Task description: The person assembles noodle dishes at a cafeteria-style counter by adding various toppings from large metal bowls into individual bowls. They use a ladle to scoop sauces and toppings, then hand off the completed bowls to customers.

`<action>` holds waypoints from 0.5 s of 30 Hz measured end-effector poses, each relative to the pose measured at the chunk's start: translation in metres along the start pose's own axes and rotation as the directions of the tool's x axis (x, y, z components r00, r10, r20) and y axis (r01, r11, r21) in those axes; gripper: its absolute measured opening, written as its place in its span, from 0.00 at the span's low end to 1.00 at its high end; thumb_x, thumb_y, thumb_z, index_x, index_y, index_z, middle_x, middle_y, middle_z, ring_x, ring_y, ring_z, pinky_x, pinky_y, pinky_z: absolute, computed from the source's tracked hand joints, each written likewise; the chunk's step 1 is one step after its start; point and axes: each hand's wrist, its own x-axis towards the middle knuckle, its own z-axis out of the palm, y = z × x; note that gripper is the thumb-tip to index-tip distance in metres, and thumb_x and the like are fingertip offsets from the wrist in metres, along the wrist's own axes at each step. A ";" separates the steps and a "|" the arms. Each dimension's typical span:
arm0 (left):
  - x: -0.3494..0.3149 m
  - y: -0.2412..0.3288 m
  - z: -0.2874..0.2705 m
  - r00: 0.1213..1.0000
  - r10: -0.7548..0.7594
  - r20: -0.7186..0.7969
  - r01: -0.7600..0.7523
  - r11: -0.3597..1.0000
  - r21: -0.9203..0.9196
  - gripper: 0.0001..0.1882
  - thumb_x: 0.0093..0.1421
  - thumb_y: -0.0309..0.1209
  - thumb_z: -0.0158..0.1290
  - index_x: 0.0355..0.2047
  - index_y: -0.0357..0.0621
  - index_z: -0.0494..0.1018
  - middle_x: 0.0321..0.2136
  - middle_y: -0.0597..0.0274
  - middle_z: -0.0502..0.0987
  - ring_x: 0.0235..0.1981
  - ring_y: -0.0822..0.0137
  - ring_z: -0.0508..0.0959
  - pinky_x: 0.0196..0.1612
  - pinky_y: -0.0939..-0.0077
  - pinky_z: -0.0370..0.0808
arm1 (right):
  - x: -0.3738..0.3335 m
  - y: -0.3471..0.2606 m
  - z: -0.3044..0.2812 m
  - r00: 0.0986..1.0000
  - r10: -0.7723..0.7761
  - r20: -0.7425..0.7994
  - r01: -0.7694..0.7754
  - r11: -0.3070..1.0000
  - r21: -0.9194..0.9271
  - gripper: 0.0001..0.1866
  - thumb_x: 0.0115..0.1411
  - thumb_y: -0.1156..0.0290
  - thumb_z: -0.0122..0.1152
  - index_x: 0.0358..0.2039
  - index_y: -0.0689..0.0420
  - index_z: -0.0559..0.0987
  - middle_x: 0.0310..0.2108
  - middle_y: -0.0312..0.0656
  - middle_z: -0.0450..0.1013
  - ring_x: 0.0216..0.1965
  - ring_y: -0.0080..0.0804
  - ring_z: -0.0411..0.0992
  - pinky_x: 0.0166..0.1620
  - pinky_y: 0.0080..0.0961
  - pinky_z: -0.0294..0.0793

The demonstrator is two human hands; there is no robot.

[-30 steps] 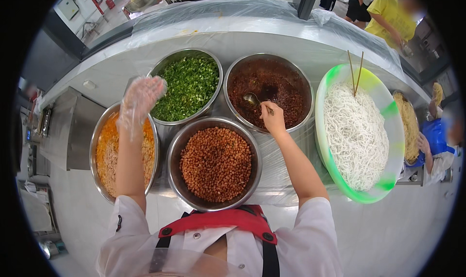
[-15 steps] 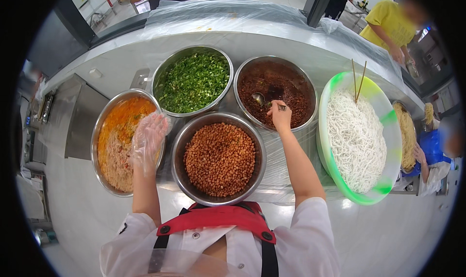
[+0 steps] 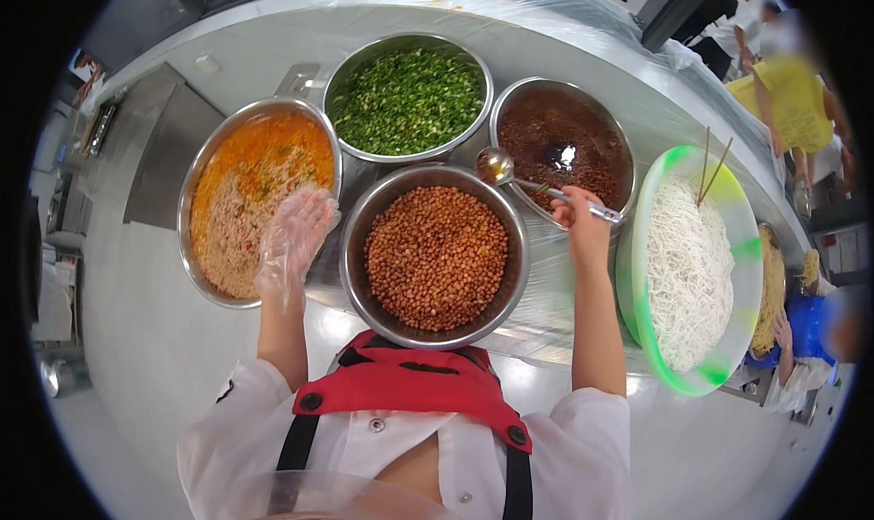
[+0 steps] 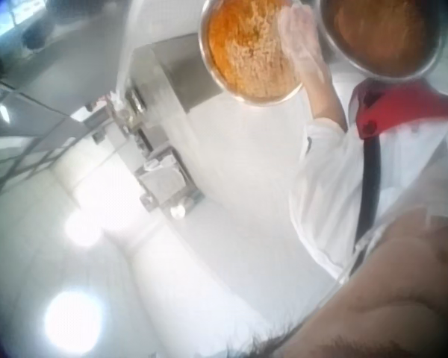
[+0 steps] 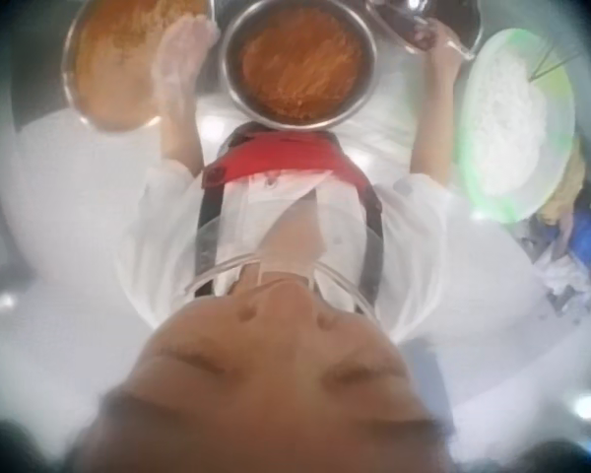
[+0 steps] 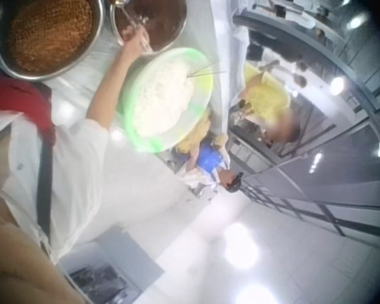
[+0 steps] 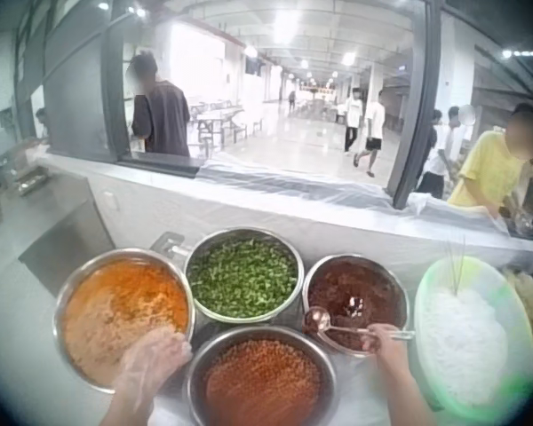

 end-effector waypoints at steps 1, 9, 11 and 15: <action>0.000 -0.002 -0.002 1.000 -0.008 0.005 0.008 1.000 0.005 0.16 0.57 0.29 0.51 0.42 0.31 0.65 0.40 0.45 0.68 0.41 0.53 0.72 0.47 0.63 0.73 | -0.010 0.004 0.009 0.999 0.045 0.028 -0.044 0.999 -0.029 0.11 0.61 0.68 0.50 0.37 0.64 0.74 0.26 0.42 0.74 0.20 0.21 0.69 0.24 0.14 0.64; -0.012 -0.001 -0.002 1.000 -0.015 0.002 0.015 1.000 0.000 0.17 0.56 0.29 0.53 0.42 0.33 0.66 0.39 0.48 0.70 0.42 0.55 0.72 0.47 0.64 0.73 | -0.069 0.127 0.061 0.933 -0.201 0.298 0.301 0.889 -0.344 0.07 0.57 0.76 0.54 0.36 0.65 0.74 0.32 0.46 0.73 0.25 0.31 0.73 0.30 0.22 0.71; -0.012 0.002 -0.005 1.000 -0.013 -0.023 0.013 1.000 0.005 0.16 0.55 0.29 0.54 0.42 0.34 0.66 0.39 0.49 0.70 0.42 0.56 0.72 0.47 0.65 0.73 | -0.084 0.111 0.073 0.721 -0.407 0.561 0.681 0.565 -0.466 0.07 0.55 0.80 0.54 0.35 0.65 0.74 0.33 0.51 0.71 0.31 0.45 0.72 0.31 0.28 0.71; -0.013 0.002 -0.014 0.999 -0.025 -0.026 0.024 1.000 -0.016 0.16 0.55 0.29 0.55 0.41 0.35 0.67 0.38 0.50 0.71 0.40 0.57 0.73 0.45 0.66 0.74 | -0.099 0.119 0.072 0.822 -0.269 0.502 0.522 0.708 -0.475 0.07 0.56 0.79 0.54 0.36 0.65 0.74 0.28 0.47 0.71 0.26 0.32 0.73 0.27 0.24 0.70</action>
